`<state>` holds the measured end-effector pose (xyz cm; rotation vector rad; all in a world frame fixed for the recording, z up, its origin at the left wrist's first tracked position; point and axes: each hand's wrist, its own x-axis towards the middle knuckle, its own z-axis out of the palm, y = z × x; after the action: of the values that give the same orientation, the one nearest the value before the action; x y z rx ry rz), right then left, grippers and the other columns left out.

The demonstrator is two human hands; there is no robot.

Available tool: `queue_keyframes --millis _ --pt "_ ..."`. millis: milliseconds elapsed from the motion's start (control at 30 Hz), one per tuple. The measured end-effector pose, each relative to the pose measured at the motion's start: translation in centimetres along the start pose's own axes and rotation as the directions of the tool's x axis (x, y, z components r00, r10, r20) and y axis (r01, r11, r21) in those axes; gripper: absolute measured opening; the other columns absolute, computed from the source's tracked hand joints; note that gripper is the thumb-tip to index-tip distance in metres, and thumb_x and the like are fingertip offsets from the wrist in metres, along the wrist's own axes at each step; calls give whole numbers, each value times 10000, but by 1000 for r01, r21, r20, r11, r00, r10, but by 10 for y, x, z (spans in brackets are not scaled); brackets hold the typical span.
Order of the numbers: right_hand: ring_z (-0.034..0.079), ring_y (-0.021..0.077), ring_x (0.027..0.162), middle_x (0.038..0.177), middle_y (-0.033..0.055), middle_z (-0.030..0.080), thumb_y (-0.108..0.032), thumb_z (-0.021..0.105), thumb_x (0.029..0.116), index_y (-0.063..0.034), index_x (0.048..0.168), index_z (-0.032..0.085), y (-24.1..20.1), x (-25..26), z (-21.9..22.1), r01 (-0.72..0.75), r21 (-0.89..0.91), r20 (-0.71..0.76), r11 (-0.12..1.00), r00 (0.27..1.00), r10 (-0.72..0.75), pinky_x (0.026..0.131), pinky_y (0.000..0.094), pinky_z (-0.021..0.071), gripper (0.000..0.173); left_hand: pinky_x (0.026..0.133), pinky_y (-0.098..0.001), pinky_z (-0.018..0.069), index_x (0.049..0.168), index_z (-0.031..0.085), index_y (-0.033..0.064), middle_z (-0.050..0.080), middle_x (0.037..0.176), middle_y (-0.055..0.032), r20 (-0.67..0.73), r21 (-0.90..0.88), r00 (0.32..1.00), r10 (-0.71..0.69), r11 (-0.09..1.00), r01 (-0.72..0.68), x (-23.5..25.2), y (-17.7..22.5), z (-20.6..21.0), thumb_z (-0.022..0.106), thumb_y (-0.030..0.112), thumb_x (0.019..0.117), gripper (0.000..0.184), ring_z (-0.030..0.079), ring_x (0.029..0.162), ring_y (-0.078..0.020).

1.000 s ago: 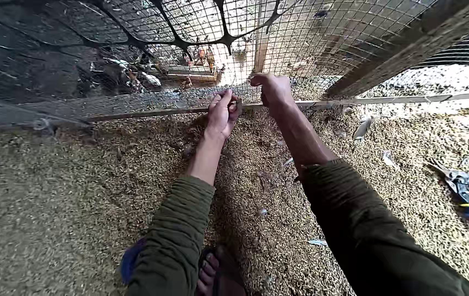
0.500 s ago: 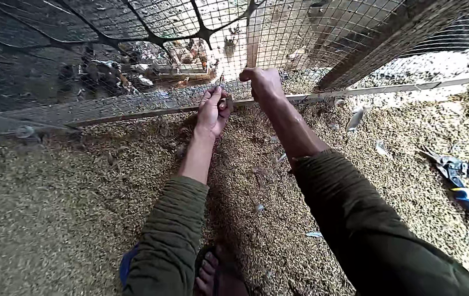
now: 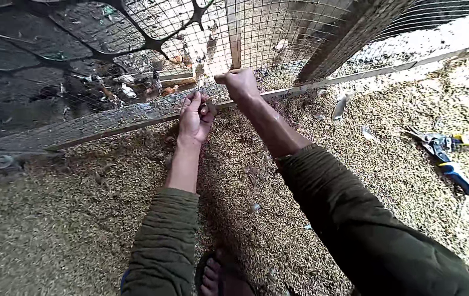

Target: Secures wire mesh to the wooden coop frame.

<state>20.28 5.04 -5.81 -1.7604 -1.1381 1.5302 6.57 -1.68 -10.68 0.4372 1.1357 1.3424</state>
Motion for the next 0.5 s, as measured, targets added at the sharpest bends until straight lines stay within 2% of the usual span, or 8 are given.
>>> queue_keyframes --millis 133,200,233,267,333,400,467,500 --pt "627 203 784 909 133 680 -168 698 945 12 1059 725 -16 -50 -15 133 -7 12 991 991 -133 662 385 495 215 473 -152 382 1083 505 212 510 767 68 -14 12 1000 -15 1000 16 -1 2 -1 381 230 1120 131 415 520 -16" --pt "663 133 943 1034 88 659 -121 613 1012 -11 1157 657 -62 -92 -33 -76 -167 108 983 990 95 814 281 537 187 473 -158 372 1095 523 187 528 787 55 -63 78 998 -28 996 33 -6 7 -3 380 228 1120 151 423 534 -24" --pt "658 152 942 1035 94 667 -146 626 1013 -19 1157 672 -53 -82 -31 -37 -163 112 986 992 56 815 313 534 197 466 -157 371 1081 531 175 533 769 60 -99 168 995 -17 985 33 -11 11 -4 391 221 1115 152 431 530 -20" --pt "641 201 808 924 130 694 -187 698 957 3 1064 738 -14 -52 -17 181 -60 24 982 983 -180 671 378 495 222 465 -161 375 1039 541 163 532 739 68 -138 307 990 12 951 32 -17 15 -7 410 209 1102 152 437 526 -16" --pt "662 241 896 976 111 729 -309 768 921 -90 1069 782 5 -9 -6 145 -37 50 989 988 -143 757 491 510 264 522 -213 417 958 588 105 519 713 47 -188 679 976 109 733 49 -30 26 -18 455 200 1065 196 468 566 -47" --pt "670 242 957 1007 90 737 -322 788 899 -128 1066 791 2 0 -2 58 -48 56 997 997 -56 816 517 513 256 623 -435 426 888 648 52 553 754 -89 -202 931 963 177 341 133 -43 41 -28 503 242 1036 280 522 678 -217" --pt "655 209 876 976 75 729 -299 786 902 -119 1078 784 3 0 0 55 -38 43 998 998 -54 765 471 506 252 917 -637 457 1051 747 68 663 1105 -220 -199 979 962 188 81 186 -49 55 -30 534 308 1023 322 610 1089 -396" --pt "626 179 794 939 62 719 -290 782 907 -115 1081 781 4 1 0 67 -33 42 997 997 -65 712 434 493 247 1034 -651 405 1172 734 79 620 1266 -243 -169 985 964 204 68 158 -47 59 -31 543 314 1022 338 546 1246 -427"
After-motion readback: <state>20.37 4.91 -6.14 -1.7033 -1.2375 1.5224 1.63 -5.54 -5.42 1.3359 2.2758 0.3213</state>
